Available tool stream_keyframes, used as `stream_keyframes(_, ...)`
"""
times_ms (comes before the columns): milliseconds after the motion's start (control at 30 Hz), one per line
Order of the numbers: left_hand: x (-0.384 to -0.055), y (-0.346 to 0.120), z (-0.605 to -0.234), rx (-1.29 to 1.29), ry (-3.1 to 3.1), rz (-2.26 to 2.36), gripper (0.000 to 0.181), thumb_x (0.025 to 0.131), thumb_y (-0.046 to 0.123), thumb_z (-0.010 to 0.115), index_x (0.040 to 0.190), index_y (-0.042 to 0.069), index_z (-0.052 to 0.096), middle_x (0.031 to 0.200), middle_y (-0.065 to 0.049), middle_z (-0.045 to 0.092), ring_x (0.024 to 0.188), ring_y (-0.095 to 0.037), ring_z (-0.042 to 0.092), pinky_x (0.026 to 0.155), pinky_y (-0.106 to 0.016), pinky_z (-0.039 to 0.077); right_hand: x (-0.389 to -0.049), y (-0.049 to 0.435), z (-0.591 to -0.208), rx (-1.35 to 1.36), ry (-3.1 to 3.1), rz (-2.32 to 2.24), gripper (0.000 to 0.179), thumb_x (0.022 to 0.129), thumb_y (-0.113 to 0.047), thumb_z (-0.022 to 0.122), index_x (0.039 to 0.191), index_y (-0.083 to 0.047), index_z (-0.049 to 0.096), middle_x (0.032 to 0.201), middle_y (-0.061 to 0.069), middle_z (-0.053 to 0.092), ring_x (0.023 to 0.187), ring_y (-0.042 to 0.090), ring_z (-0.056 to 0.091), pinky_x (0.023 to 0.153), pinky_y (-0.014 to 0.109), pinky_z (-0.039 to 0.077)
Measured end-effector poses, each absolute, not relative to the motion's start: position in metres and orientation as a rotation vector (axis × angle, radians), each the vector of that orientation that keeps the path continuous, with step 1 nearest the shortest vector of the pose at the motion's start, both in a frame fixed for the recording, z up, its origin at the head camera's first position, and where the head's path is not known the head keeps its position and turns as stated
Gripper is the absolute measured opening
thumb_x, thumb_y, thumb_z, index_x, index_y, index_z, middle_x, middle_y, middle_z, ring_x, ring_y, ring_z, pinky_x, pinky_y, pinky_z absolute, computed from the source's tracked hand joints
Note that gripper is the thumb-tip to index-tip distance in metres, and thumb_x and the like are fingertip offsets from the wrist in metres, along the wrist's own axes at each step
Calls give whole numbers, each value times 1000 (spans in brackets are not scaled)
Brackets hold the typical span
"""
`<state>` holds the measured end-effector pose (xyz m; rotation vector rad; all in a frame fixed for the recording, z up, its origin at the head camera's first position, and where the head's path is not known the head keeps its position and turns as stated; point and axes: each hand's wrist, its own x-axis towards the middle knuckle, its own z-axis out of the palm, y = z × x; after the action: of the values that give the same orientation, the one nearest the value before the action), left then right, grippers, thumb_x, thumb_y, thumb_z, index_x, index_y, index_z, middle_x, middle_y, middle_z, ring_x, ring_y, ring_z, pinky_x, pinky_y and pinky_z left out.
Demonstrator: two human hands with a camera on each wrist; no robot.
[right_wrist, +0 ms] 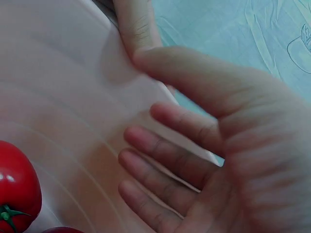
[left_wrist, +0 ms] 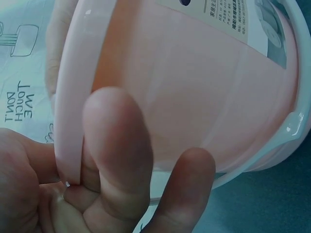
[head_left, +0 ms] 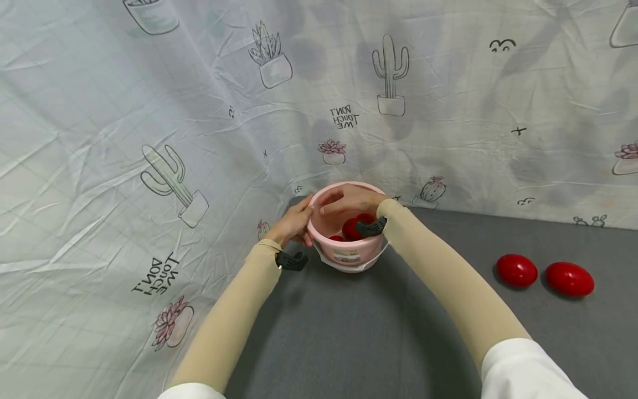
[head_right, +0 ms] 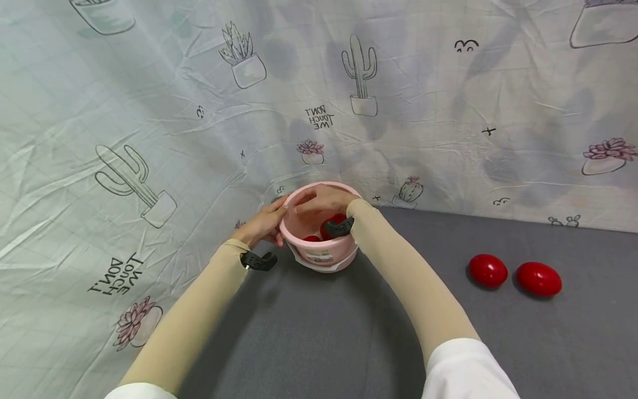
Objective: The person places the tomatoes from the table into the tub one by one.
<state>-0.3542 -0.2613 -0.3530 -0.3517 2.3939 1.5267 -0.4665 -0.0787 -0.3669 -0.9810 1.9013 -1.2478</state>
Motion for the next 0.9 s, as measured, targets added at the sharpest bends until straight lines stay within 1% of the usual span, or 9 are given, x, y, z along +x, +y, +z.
stream_keyframes(133,-357,-251,-357,-327,2380,1536,56,112,37,33,163,37,13,57,-7,56,41,-12,59,51,-30,54,-467,-67,-369,-952,1927,-1271,38,92,-38,73,127,-25,69,133,0,65,128,29,60,112,53,45)
stream_keyframes(233,-360,-243,-360,-309,2374,1537,56,112,37,33,163,37,13,57,-6,55,41,-12,59,53,-32,55,-469,-58,-371,-916,1962,-1309,37,95,-41,69,127,-23,69,132,1,66,127,27,61,112,49,45)
stream_keyframes(333,-363,-234,-364,-293,2359,1528,55,111,37,34,163,37,14,60,-7,56,42,-12,58,55,-33,55,-469,-46,-372,-875,1952,-1368,39,100,-41,61,130,-17,66,133,6,67,128,27,61,114,46,44)
stream_keyframes(433,-367,-225,-367,-266,2353,1518,55,111,37,35,163,38,16,65,-8,57,43,-12,58,55,-32,55,-467,-31,-371,-847,1920,-1433,42,104,-39,55,133,-10,64,135,11,67,129,31,61,114,47,44)
stream_keyframes(533,-369,-220,-370,-245,2356,1519,55,111,37,36,163,37,17,67,-8,56,43,-11,58,53,-30,54,-464,-16,-364,-857,1934,-1459,46,105,-40,53,136,-8,61,136,14,66,130,33,60,114,49,44)
stream_keyframes(633,-368,-223,-372,-233,2352,1528,56,111,35,35,163,36,16,62,-7,56,42,-11,58,53,-30,55,-458,0,-350,-912,1958,-1474,48,104,-39,52,140,-8,57,141,17,62,133,35,57,114,50,44)
stream_keyframes(700,-365,-230,-370,-224,2352,1538,56,111,34,34,164,35,14,60,-6,55,42,-10,59,55,-31,56,-453,10,-336,-940,1961,-1501,47,104,-37,53,141,-9,57,143,17,60,136,36,54,116,52,41)
stream_keyframes(833,-359,-252,-362,-260,2382,1540,56,112,33,32,163,37,11,61,-5,56,42,-9,59,57,-32,57,-443,30,-300,-1032,1977,-1576,42,104,-33,54,140,-11,59,144,12,60,136,29,55,116,52,41)
stream_keyframes(900,-356,-262,-357,-287,2402,1530,56,112,33,31,163,38,10,62,-5,55,42,-9,58,57,-32,57,-436,45,-282,-1084,1980,-1628,39,104,-31,54,138,-12,60,144,12,59,134,24,57,114,47,43)
